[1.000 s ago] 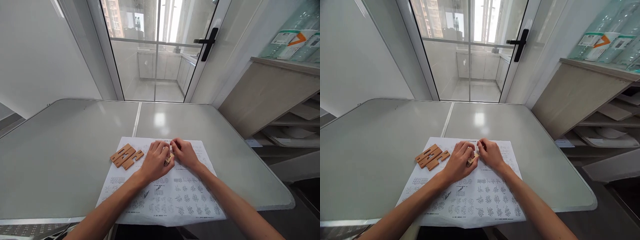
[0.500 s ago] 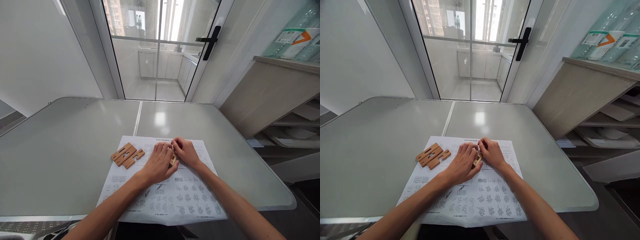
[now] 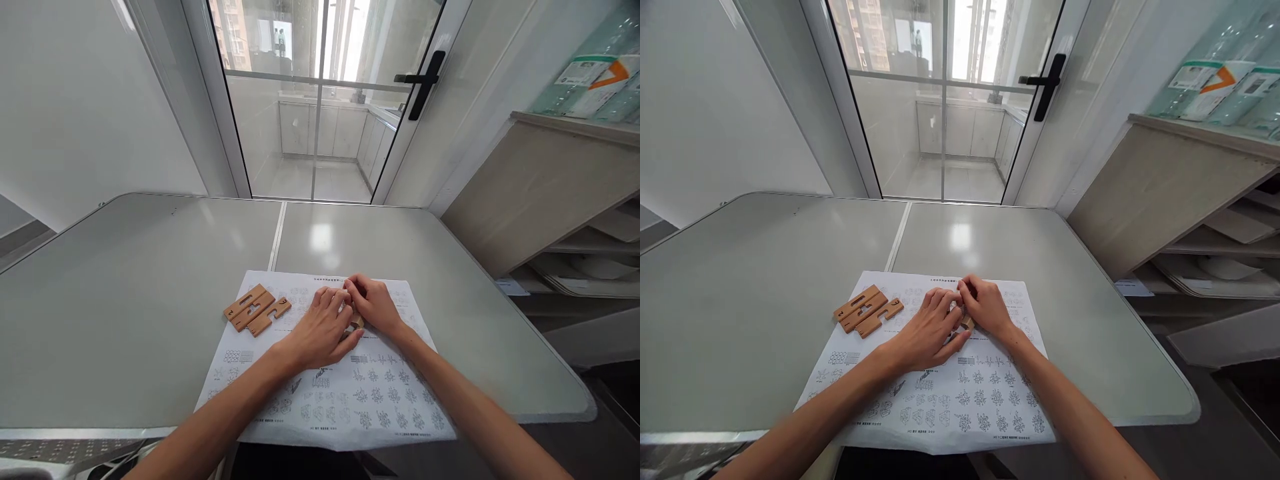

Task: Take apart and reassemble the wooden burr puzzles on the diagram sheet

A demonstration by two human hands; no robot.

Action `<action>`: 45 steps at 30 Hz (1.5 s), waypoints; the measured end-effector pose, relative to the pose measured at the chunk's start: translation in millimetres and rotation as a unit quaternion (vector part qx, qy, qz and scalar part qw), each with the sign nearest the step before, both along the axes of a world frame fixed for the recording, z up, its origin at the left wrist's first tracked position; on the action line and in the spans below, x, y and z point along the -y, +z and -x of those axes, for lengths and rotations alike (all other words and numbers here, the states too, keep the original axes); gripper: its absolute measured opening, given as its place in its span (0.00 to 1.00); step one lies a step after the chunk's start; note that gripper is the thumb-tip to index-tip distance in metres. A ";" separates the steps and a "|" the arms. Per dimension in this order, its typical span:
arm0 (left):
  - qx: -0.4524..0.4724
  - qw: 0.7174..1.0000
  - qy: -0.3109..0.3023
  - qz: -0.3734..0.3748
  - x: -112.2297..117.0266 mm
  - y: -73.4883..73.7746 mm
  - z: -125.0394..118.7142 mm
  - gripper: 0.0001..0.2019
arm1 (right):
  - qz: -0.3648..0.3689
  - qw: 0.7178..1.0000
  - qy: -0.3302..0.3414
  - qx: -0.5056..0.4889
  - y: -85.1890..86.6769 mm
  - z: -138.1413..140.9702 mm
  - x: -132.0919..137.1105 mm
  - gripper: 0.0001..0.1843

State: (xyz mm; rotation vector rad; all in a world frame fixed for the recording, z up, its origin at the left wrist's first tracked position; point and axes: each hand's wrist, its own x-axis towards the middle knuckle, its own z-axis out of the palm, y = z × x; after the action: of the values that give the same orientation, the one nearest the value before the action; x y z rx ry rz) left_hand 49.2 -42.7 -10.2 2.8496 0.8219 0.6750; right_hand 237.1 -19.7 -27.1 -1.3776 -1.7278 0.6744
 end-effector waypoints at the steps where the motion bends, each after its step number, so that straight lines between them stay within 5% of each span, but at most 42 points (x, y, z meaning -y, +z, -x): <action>1: 0.008 1.000 0.002 0.004 -0.2 0.2 -0.4 0.10 | 0.001 1.000 0.000 -0.002 0.3 0.1 0.2 0.18; 8: 0.075 0.995 0.064 0.011 -4.8 0.9 0.3 0.03 | 0.017 0.999 -0.011 -0.035 2.4 0.7 0.0 0.18; 14: 0.051 0.998 -0.013 0.045 -4.6 1.8 3.1 0.16 | 0.031 0.996 -0.030 -0.075 4.4 0.2 -0.8 0.17; 17: 0.035 0.999 -0.008 0.040 -5.8 -1.7 2.7 0.15 | 0.038 0.995 -0.033 -0.089 3.3 -1.4 -2.3 0.17; 26: 0.010 0.981 0.191 -0.013 -21.4 -8.3 7.9 0.10 | 0.043 0.995 -0.031 -0.083 4.0 -1.9 -2.2 0.19; 34: 0.036 0.959 0.279 -0.033 -34.0 -12.2 24.6 0.17 | 0.042 0.997 -0.026 -0.063 8.1 -0.1 -0.4 0.19; 39: 0.062 0.966 0.250 -0.034 -33.3 -5.3 25.3 0.19 | 0.032 0.998 -0.022 -0.044 7.7 0.5 0.1 0.19; 45: 0.056 0.993 0.103 0.005 -19.3 -0.2 9.8 0.14 | 0.021 0.999 -0.012 -0.032 6.1 1.2 1.5 0.19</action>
State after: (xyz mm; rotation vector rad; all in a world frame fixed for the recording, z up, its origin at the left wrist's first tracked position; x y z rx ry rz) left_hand 39.4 -23.4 -10.4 2.7126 1.1057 0.8428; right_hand 235.9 -21.2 -21.0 -1.3901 -1.6529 0.7374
